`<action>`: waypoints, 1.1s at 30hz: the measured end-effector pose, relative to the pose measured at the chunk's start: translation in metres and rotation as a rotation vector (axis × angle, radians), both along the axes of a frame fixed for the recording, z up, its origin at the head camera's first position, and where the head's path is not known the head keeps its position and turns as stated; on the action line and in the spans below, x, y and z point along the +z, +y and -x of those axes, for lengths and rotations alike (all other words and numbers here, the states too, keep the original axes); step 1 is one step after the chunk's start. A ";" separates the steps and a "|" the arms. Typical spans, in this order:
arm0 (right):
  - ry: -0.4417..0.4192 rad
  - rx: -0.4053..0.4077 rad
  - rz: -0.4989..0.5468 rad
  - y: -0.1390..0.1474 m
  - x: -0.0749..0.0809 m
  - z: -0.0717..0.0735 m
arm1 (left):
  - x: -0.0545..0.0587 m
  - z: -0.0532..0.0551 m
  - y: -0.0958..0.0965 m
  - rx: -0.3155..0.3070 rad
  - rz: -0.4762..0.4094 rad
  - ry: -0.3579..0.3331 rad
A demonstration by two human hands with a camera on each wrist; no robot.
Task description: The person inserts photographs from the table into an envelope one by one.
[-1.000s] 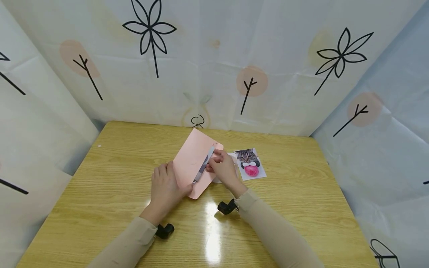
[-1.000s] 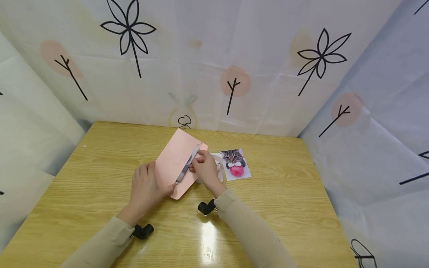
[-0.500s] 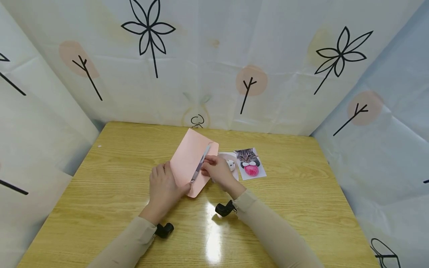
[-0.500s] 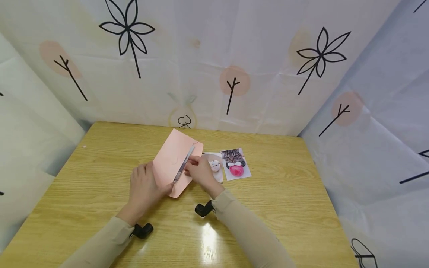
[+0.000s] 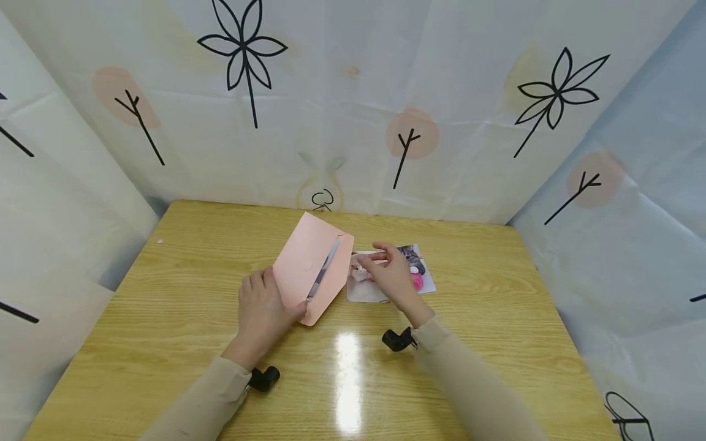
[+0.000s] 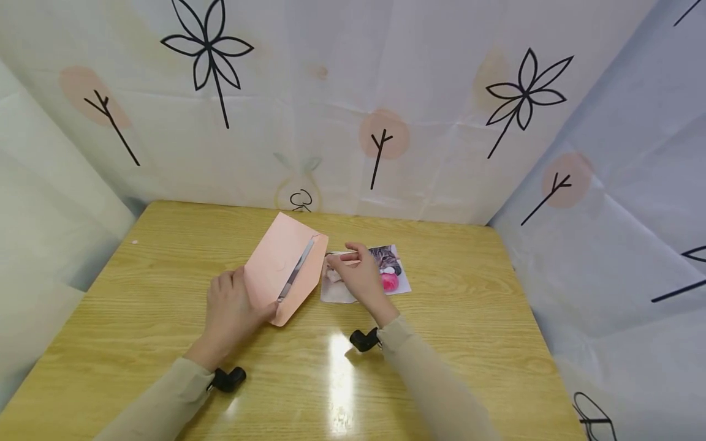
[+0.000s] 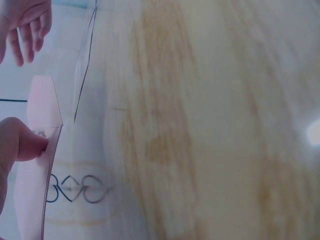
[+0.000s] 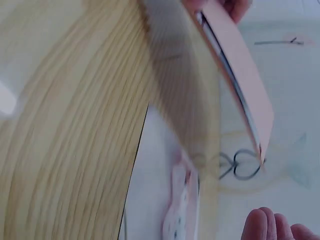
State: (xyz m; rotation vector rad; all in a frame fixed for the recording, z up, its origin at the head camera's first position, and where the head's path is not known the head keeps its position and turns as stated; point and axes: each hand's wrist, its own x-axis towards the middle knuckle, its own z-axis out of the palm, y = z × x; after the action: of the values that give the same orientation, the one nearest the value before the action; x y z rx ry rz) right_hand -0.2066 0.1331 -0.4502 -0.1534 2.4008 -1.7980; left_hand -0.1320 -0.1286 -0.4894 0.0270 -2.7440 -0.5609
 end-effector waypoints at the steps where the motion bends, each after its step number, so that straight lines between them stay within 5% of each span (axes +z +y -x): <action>1: 0.005 -0.017 -0.030 0.006 0.000 0.001 | 0.000 0.000 0.000 -0.001 -0.005 0.000; 12: 0.036 -0.191 -0.237 0.053 -0.010 0.012 | -0.002 -0.001 -0.001 -0.009 -0.020 -0.012; 33: -0.091 -0.320 -0.320 0.084 -0.024 0.023 | -0.002 -0.002 0.002 -0.023 -0.025 -0.031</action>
State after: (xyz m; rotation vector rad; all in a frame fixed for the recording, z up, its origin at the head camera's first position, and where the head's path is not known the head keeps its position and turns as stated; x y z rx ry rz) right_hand -0.2300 0.2167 -0.4739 0.3578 2.7231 -1.4554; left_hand -0.1302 -0.1264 -0.4911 0.0109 -2.7708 -0.6063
